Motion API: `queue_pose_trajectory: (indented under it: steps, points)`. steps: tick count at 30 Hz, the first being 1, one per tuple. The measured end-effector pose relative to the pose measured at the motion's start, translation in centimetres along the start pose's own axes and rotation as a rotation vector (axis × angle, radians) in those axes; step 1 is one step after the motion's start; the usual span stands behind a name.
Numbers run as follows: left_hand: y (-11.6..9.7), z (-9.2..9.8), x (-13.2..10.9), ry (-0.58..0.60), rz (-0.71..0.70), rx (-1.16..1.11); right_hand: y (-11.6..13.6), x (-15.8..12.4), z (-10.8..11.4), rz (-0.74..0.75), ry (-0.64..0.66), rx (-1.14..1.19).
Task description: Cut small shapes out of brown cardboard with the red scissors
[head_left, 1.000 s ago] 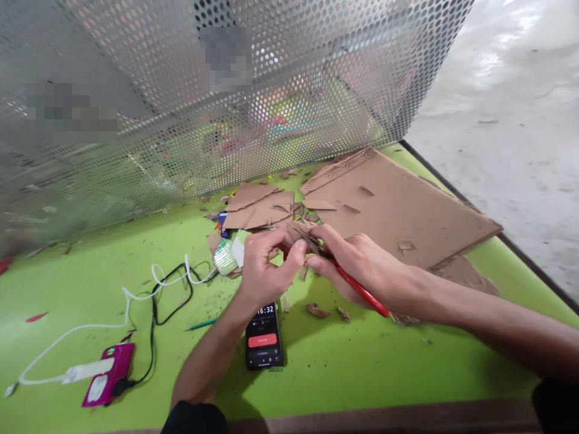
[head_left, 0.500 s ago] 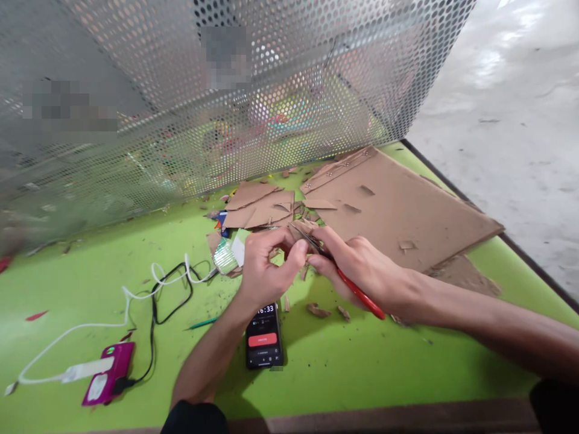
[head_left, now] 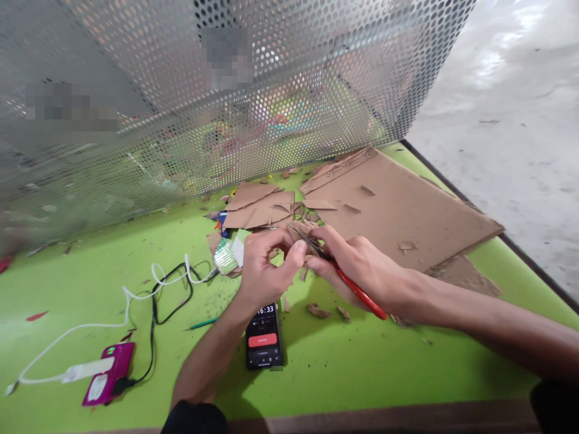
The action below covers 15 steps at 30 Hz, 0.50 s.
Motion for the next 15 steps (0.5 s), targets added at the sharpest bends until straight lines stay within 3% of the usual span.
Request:
queue_pose_trajectory:
  steps: [9,12,15]
  points:
    - [0.5,1.5,0.3,-0.142,-0.04,-0.102,-0.5,0.3,1.1,0.146,0.007,-0.018]
    - [0.6,1.8,0.5,-0.212,-0.03,-0.148,-0.7,0.5,1.1,0.128,0.026,-0.052]
    - [0.7,1.6,0.5,-0.232,-0.043,-0.132,-0.7,0.6,1.2,0.047,-0.086,0.007]
Point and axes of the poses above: each hand's wrist, its own x-axis towards the middle knuckle, its own z-axis out of the back of the hand, y = z × x, the point moved 1 cm from there along x, towards the middle knuckle, and after that the axes turned 8 degrees about -x, right-handed, at the moved point
